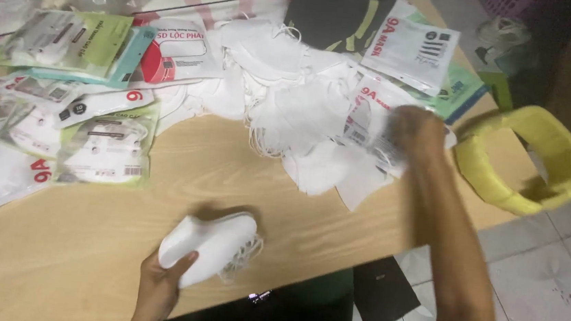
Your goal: The person folds a stack of white face masks and places them into a clear plastic packaging bag labeled '9A MASK'. They repeat this process, gathering masks from a pile on the table and inserting them into packaging.
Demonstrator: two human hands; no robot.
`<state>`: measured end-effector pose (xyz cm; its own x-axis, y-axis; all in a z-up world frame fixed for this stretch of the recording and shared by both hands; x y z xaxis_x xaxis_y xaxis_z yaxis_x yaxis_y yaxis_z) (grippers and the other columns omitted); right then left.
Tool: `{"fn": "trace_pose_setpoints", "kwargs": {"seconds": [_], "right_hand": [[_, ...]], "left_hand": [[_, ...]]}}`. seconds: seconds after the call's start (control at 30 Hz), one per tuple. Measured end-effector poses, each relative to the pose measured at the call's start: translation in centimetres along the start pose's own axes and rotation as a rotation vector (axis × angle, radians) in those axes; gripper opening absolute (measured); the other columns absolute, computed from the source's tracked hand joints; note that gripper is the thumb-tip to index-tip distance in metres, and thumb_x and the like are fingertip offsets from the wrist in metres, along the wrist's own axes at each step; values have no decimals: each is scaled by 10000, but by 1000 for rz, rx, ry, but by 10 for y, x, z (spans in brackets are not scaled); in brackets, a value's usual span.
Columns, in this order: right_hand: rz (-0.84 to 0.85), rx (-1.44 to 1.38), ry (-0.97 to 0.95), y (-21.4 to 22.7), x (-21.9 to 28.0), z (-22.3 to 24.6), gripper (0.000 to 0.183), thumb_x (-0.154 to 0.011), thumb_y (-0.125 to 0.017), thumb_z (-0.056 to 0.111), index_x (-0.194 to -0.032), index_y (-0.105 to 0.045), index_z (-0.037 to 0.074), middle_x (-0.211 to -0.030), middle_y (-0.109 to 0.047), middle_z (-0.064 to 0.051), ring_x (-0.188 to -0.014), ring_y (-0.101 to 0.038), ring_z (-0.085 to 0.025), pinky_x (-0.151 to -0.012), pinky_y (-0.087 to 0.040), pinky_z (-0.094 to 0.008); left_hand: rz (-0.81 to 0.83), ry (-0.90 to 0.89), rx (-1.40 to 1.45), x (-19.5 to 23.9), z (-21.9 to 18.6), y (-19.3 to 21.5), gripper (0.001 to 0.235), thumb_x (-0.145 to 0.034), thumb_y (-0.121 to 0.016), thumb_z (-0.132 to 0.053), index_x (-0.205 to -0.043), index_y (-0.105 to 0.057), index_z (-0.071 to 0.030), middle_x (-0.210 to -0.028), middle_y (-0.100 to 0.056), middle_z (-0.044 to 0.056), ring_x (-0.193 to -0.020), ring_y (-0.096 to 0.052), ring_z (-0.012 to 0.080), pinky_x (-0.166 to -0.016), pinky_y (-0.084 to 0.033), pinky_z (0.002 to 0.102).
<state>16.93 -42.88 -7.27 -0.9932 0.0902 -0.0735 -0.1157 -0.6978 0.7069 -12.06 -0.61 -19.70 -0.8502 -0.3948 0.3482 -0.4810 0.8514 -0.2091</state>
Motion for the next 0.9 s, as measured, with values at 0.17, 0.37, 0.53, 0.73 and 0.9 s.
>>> {"fn": "trace_pose_setpoints", "kwargs": {"seconds": [0.17,0.37,0.53,0.73,0.9], "right_hand": [[123,531,205,-17,-97,-62,655,-827,-807,385,-1360,-632,46,-1234,-692,-204,-1088,-649,-395,-941,-510,-478],[210,514,52,-16,-114,-64,796,-651,-954,348,-1329,-677,37,-1115,-734,-163,-1006,-675,-341,-905,-494,-414],[133,607,59,-6,-107,-53,486,-717,-902,237,-1140,-744,57,-997,-758,-141,-916,-697,-339,-879,-521,-432],[130,467,180,24,-82,-40,380,-787,-808,123,-1131,-725,-17,-916,-734,-186,-771,-678,-347,-739,-533,-436],[150,342,27,64,-44,7,172,-893,-701,84,-1031,-666,-14,-973,-699,-199,-815,-669,-327,-752,-542,-444]], "left_hand": [[-33,-7,-214,3,-8,-6,346,-812,-714,107,-1156,-723,145,-953,-797,217,-780,-710,247,-696,-558,325],[3,23,-277,1,9,13,226,-766,-771,74,-984,-773,135,-878,-824,213,-759,-730,248,-700,-580,343],[5,12,-292,1,7,11,198,-773,-779,57,-943,-751,156,-805,-804,209,-675,-692,222,-610,-550,313],[52,-28,-286,1,-1,3,236,-811,-759,34,-1033,-782,108,-841,-801,167,-682,-669,188,-622,-545,299],[95,-35,-175,1,-3,0,261,-805,-740,66,-1058,-750,130,-866,-798,203,-705,-693,225,-638,-554,313]]}}
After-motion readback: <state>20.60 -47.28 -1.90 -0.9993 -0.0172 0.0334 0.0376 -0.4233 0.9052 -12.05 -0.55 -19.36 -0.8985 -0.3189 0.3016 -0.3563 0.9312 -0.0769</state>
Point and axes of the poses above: each hand's wrist, its own x-axis away from the middle knuckle, its own y-axis out of the back of the hand, z = x × y, the point moved 1 cm from there along -x, towards the middle knuckle
